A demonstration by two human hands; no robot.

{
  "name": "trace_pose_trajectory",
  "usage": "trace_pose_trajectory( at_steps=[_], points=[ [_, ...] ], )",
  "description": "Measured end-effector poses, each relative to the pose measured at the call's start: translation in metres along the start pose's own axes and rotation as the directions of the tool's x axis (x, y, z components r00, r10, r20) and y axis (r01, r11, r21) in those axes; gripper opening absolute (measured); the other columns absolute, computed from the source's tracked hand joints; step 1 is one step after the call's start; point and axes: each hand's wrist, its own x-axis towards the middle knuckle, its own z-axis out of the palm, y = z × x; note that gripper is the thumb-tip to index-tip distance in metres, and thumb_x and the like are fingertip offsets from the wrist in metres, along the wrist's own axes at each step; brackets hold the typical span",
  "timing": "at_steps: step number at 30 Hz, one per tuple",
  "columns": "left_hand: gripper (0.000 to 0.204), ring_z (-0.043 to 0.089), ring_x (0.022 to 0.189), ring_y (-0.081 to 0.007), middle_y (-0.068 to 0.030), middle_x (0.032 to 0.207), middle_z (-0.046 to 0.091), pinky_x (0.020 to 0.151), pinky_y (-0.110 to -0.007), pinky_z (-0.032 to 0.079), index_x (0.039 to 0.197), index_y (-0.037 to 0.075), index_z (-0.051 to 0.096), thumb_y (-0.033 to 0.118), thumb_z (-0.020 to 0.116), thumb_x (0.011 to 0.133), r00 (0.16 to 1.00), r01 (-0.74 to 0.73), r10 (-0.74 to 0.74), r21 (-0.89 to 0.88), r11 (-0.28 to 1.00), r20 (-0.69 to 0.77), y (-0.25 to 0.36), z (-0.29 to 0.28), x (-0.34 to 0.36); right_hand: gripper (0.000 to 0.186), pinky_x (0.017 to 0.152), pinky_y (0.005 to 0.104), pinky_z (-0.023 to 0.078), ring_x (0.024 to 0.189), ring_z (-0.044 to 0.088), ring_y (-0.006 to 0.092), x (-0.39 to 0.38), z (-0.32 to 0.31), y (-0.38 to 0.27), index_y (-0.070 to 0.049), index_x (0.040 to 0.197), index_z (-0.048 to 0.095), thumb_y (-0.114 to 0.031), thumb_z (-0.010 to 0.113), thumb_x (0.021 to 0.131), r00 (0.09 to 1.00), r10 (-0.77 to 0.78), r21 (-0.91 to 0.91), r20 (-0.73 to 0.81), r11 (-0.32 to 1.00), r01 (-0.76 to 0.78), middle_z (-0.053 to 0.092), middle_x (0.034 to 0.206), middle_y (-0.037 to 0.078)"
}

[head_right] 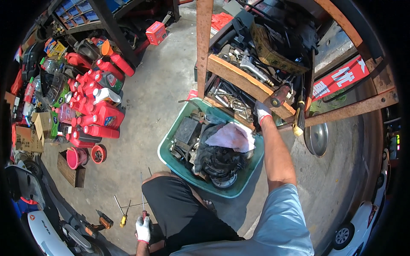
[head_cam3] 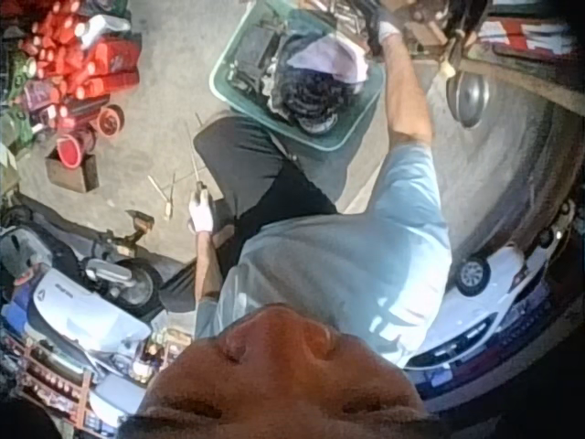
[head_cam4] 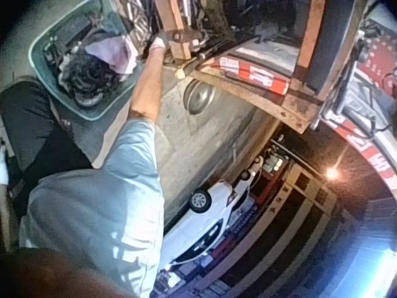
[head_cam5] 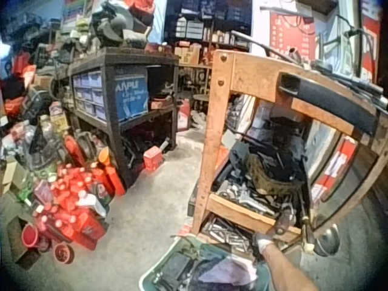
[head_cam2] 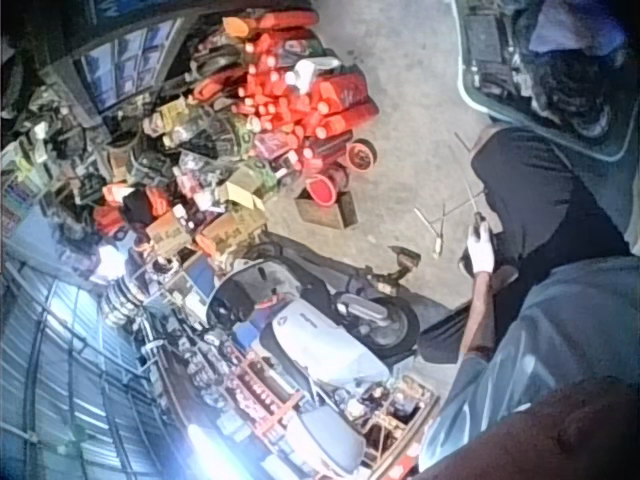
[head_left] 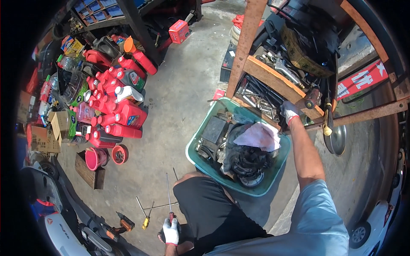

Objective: The person selects tools from a cart, cleans a small component with a cloth, uses a screwdriver on a plastic panel, and then uses a power drill on the rear wheel nut of a scooter.

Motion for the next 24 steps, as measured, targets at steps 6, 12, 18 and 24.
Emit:
trace_pose_trajectory(
  at_steps=[6, 12, 18, 24],
  points=[
    [0.017, 0.044, 0.046, -0.0067, 0.0029, 0.063, 0.049, 0.042, -0.024, 0.035, 0.088, 0.006, 0.053, 0.017, 0.058, 0.099, 1.0, -0.007, 0.006, 0.031, 1.0, 0.021, -0.005, 0.006, 0.006, 0.034, 0.064, 0.0399, 0.052, 0.071, 0.068, 0.0264, 0.0, -0.014, 0.009, 0.006, 0.096, 0.069, -0.022, 0.067, 0.077, 0.958, -0.257, -0.538, -0.13, 0.83, 0.15, 0.071, 0.085, 0.018],
    [0.016, 0.044, 0.046, -0.0068, 0.0027, 0.063, 0.049, 0.042, -0.024, 0.035, 0.089, 0.004, 0.055, 0.017, 0.057, 0.098, 1.0, 0.007, -0.007, -0.001, 1.0, 0.008, 0.002, 0.012, -0.002, 0.03, 0.088, 0.0447, 0.051, 0.102, 0.065, 0.0395, -0.016, 0.023, 0.008, -0.009, 0.107, 0.072, -0.027, 0.058, 0.086, 0.913, -0.406, -0.764, 0.038, 0.577, 0.288, 0.069, 0.109, 0.021],
    [0.018, 0.045, 0.046, -0.007, 0.0036, 0.063, 0.049, 0.043, -0.025, 0.034, 0.087, 0.004, 0.056, 0.018, 0.059, 0.098, 0.999, -0.005, 0.009, 0.108, 0.994, -0.033, -0.013, 0.009, -0.001, 0.028, 0.093, 0.0433, 0.05, 0.106, 0.064, 0.0372, -0.017, 0.043, -0.004, -0.007, 0.105, 0.07, -0.025, 0.057, 0.088, 0.902, -0.429, -0.864, 0.056, 0.432, 0.259, 0.067, 0.109, 0.024],
    [0.014, 0.043, 0.046, -0.0062, 0.004, 0.063, 0.048, 0.042, -0.023, 0.033, 0.09, 0.005, 0.056, 0.016, 0.058, 0.098, 0.999, 0.012, -0.009, 0.05, 0.999, -0.041, 0.003, 0.018, -0.009, 0.03, 0.089, 0.0456, 0.052, 0.102, 0.065, 0.0392, -0.027, 0.042, -0.011, -0.006, 0.108, 0.068, -0.025, 0.054, 0.09, 0.91, -0.385, -0.853, 0.154, 0.413, 0.319, 0.067, 0.109, 0.025]
  ],
)
